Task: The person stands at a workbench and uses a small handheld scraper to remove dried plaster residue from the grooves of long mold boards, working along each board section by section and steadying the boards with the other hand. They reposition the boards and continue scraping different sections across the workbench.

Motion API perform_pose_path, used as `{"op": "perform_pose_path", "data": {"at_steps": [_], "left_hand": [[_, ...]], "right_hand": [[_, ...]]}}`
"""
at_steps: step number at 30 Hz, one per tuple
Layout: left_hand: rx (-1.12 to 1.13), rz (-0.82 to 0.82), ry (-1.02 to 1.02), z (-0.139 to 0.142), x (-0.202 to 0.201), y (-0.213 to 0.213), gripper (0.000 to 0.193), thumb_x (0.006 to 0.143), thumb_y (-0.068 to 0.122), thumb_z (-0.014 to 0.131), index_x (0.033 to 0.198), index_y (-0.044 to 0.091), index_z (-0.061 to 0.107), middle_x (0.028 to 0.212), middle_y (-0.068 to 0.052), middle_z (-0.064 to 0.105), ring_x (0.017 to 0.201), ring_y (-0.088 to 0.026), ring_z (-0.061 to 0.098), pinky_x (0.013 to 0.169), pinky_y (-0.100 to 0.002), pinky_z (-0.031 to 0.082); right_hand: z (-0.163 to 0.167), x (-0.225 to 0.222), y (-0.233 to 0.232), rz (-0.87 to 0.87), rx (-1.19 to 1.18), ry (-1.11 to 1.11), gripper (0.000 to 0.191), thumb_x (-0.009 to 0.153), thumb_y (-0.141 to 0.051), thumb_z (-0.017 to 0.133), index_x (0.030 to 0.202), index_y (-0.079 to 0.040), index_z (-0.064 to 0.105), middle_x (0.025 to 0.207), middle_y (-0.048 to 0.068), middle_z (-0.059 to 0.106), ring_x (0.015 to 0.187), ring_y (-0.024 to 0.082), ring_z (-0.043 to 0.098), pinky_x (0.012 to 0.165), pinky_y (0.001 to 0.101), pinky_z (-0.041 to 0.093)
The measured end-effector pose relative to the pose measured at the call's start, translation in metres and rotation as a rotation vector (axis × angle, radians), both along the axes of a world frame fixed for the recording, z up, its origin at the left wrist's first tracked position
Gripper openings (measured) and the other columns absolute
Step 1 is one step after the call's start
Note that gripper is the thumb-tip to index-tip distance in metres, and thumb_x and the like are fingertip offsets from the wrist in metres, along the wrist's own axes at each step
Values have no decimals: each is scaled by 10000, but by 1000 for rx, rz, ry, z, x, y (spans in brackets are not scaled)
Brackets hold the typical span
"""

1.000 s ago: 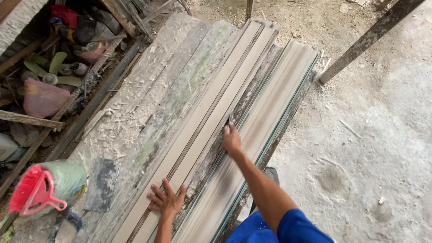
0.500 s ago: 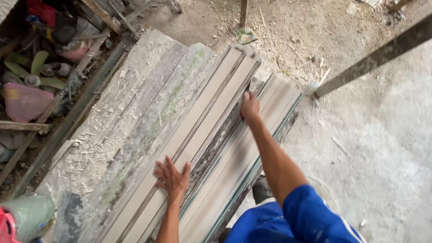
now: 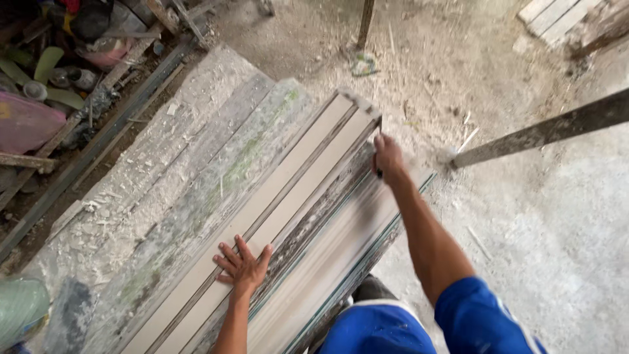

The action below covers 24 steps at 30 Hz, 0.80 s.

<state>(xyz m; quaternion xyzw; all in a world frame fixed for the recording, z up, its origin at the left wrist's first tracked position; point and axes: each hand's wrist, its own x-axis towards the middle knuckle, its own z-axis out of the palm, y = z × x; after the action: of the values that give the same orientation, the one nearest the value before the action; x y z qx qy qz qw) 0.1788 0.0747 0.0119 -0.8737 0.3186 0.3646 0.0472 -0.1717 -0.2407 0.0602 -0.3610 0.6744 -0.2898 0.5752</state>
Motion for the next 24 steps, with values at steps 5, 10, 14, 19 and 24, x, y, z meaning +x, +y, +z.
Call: {"op": "perform_pose_path", "data": {"at_steps": [5, 10, 14, 19, 24], "left_hand": [[51, -2, 18, 1, 4, -7, 1264, 708, 957, 413, 1631, 296, -142, 1660, -176, -339, 1468, -499, -372, 1090, -816, -71], [67, 3, 62, 6, 3, -9, 1278, 686, 974, 398, 1626, 306, -152, 1651, -174, -360, 1456, -501, -390, 1090, -811, -91], [52, 3, 84, 11, 2, -15, 1254, 701, 949, 400, 1629, 315, -156, 1646, -176, -379, 1450, -500, -401, 1089, -815, -107], [-62, 12, 8, 15, -1, -10, 1216, 757, 903, 464, 1644, 258, -61, 1669, -197, -287, 1476, -517, -324, 1101, -800, -90], [-332, 93, -137, 22, -43, -49, 1176, 770, 844, 546, 1640, 209, 74, 1701, -220, -136, 1536, -502, -165, 1129, -785, 6]], "right_hand": [[14, -6, 0, 104, 46, 122, 540, 1076, -407, 486, 1529, -114, 478, 676, 101, 555, 476, 169, 487, 386, 330, 392], [45, -31, -21, 340, 67, 261, 561, 1072, -418, 487, 1562, -148, 445, 642, 71, 566, 472, 146, 478, 384, 316, 386], [63, -26, -20, 339, 82, 412, 554, 1045, -440, 493, 1548, -211, 466, 615, 48, 570, 463, 133, 503, 395, 314, 400], [56, -14, -22, 328, 3, 362, 572, 1035, -436, 521, 1539, -171, 468, 589, 74, 569, 433, 154, 522, 391, 345, 412], [13, -39, -25, 389, 20, 356, 566, 1040, -453, 527, 1536, -184, 485, 656, 115, 610, 466, 186, 533, 410, 373, 437]]}}
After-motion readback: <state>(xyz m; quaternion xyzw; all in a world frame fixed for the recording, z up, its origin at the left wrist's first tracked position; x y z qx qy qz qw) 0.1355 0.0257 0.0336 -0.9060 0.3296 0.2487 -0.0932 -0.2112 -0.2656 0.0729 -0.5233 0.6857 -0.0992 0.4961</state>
